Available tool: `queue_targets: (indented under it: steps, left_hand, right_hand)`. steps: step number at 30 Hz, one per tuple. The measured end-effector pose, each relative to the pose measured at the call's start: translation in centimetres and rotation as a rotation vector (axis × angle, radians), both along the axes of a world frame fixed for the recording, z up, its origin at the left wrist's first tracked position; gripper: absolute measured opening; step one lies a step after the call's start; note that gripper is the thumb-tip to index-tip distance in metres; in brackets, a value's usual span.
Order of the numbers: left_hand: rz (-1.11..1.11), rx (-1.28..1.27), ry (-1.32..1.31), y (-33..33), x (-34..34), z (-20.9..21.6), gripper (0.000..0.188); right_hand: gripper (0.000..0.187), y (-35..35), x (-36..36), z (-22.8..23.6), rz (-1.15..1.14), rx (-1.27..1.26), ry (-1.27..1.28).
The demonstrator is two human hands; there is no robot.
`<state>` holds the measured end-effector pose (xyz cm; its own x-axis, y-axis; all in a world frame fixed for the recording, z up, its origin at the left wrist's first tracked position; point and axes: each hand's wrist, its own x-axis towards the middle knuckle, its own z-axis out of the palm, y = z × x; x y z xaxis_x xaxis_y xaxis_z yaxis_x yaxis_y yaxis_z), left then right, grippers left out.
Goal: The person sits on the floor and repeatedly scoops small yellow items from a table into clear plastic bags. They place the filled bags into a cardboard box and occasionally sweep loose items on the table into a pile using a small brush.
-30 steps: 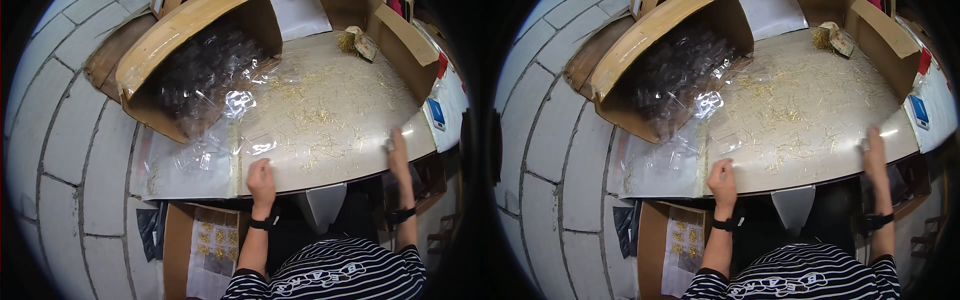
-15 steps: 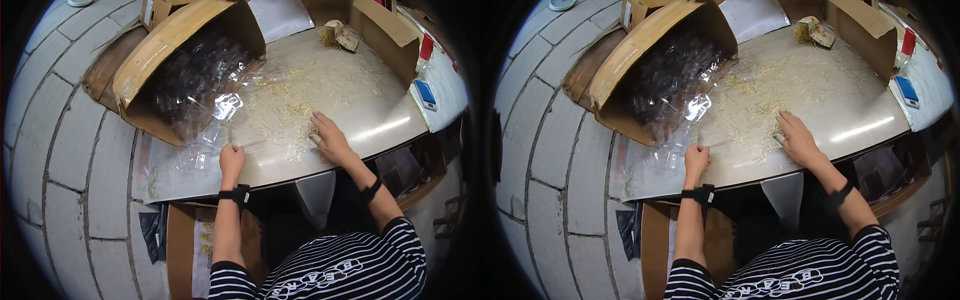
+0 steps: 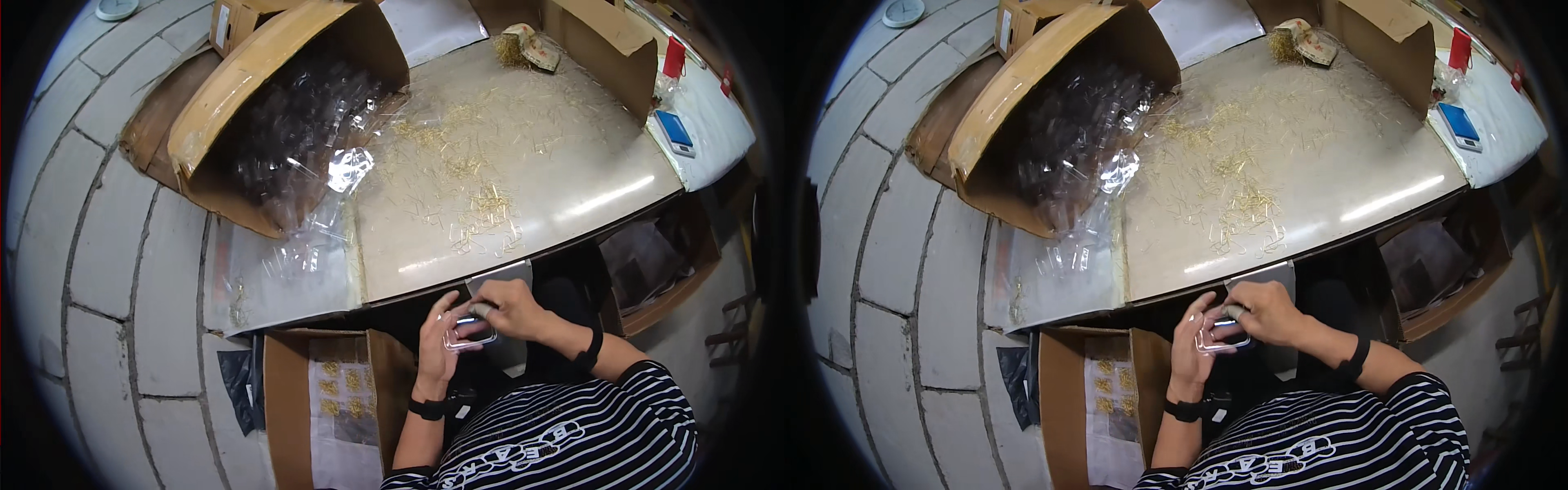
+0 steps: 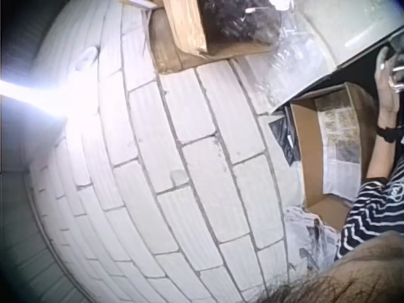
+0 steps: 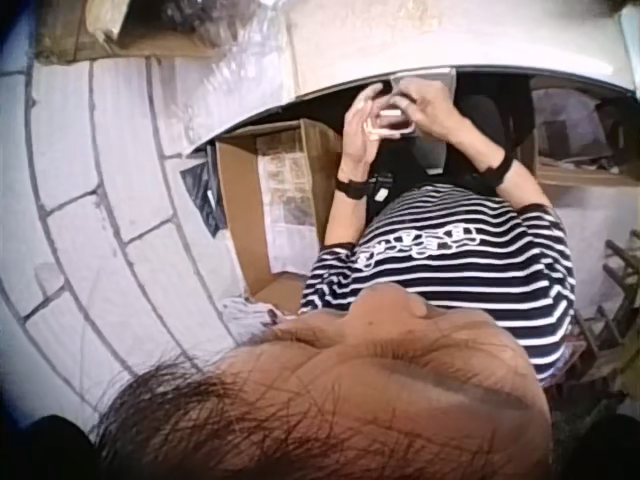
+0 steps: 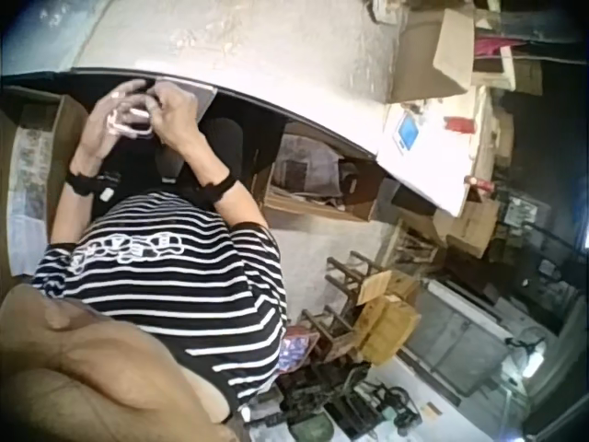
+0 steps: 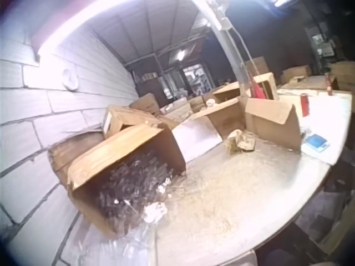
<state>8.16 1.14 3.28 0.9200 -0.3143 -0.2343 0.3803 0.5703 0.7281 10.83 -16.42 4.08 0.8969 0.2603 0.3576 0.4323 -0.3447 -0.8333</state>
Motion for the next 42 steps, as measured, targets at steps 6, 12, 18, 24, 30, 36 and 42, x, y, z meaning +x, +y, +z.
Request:
queue_targets:
  steps: [6, 12, 18, 24, 30, 36, 42]
  left_hand:
    - [-0.011, -0.068, 0.115, 0.5, -3.5, -4.5, 0.043]
    - [0.018, 0.23, 0.219, 1.6, -5.7, -9.8, 0.041]
    - [0.019, 0.202, 0.263, -4.9, -3.6, -13.4, 0.043]
    - [-0.049, 0.107, 0.286, -6.3, -3.3, -12.6, 0.048]
    - [0.06, -0.03, 0.345, -6.5, -4.2, -17.2, 0.037]
    - [-0.102, -0.022, 0.299, -5.9, -4.5, -16.2, 0.037]
    - [-0.044, 0.027, 0.274, -5.2, -4.9, -18.3, 0.037]
  right_hand:
    - [0.017, -1.3, 0.0, -1.0, 0.064, -0.289, -0.102]
    - [0.053, -6.2, 11.1, -0.2, -0.529, -0.346, -0.003]
    - [0.052, -1.8, 11.1, -2.9, -0.321, -0.695, -0.116]
    - [0.054, -1.2, 1.9, -0.6, -0.255, -0.657, -0.126]
    - [0.055, -5.4, -2.6, 1.9, -0.245, -0.401, -0.109]
    - [0.041, -7.3, -5.3, 1.1, -0.25, -0.341, -0.018]
    - [0.038, -8.2, -6.5, -0.2, -0.108, -0.335, 0.076]
